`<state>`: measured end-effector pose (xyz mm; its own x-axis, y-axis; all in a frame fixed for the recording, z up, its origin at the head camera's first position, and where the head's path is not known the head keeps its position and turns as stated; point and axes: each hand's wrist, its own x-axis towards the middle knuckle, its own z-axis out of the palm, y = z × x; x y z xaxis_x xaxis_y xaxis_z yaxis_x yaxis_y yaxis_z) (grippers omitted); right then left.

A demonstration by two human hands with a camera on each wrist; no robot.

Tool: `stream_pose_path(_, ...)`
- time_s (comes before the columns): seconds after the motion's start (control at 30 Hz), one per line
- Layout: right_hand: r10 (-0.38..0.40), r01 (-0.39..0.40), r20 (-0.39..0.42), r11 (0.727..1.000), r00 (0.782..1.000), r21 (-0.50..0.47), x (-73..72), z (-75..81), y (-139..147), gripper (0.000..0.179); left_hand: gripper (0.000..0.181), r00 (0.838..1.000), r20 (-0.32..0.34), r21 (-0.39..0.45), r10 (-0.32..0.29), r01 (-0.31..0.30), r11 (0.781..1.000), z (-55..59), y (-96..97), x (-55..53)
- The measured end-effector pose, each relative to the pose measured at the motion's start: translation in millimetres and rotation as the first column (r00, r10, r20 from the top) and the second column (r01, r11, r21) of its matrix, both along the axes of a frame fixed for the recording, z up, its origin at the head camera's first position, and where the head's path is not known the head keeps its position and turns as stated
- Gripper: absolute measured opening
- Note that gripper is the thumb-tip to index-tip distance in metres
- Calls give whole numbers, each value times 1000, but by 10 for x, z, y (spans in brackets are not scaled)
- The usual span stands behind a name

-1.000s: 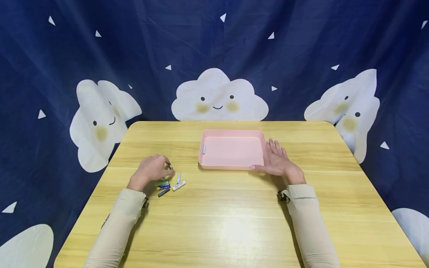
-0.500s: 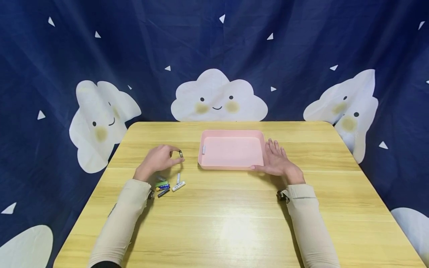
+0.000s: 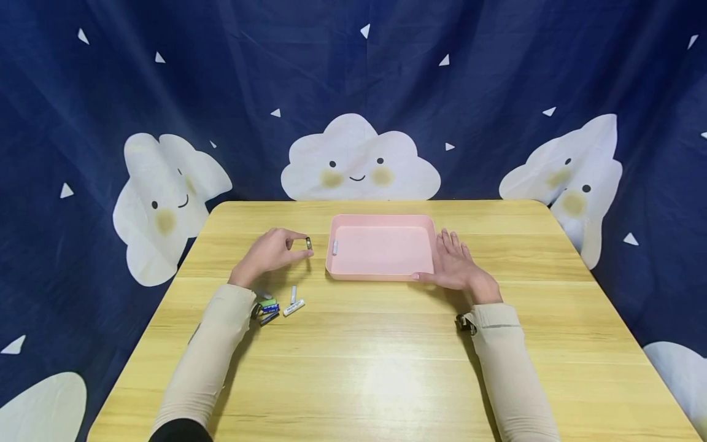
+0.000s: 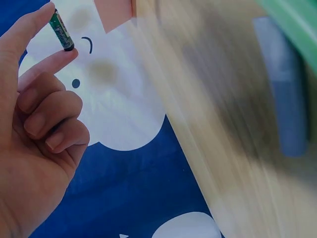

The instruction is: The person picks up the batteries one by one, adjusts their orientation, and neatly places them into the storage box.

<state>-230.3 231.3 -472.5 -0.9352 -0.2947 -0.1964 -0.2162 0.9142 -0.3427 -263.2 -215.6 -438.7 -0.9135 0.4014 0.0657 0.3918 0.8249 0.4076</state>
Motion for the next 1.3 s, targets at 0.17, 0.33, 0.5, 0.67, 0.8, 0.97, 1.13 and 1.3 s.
stream_pose_path(0.17,-1,1,7,1000,1000,-6,-4,-4,13,133,55,1000,0,35,0,0,999,33,65,-94)
stream_pose_path(0.33,-4,4,3,1000,1000,-16,1,0,9,133,55,1000,13,77,-15,14,997,66,138,-164)
stream_pose_path(0.5,-1,1,9,1000,1000,-14,2,8,8,134,53,998,28,118,-54,50,992,60,205,-232)
stream_pose_path(0.67,1,-1,12,1000,1000,-4,-2,6,13,134,54,993,40,149,-109,102,984,31,252,-317)
stream_pose_path(0.8,-2,2,9,1000,1000,-3,-1,0,19,134,53,989,29,154,-144,138,978,2,322,-372)
stream_pose_path(0.97,-5,5,15,1000,1000,-7,4,-5,19,134,50,984,23,143,-177,172,975,-23,432,-406)
stream_pose_path(1.13,-2,2,18,1000,1000,-14,13,5,12,133,52,983,70,103,-171,163,981,-47,518,-427)
stream_pose_path(1.3,-2,3,20,1000,1000,-22,13,20,4,132,53,982,115,33,-151,149,988,-81,569,-444)
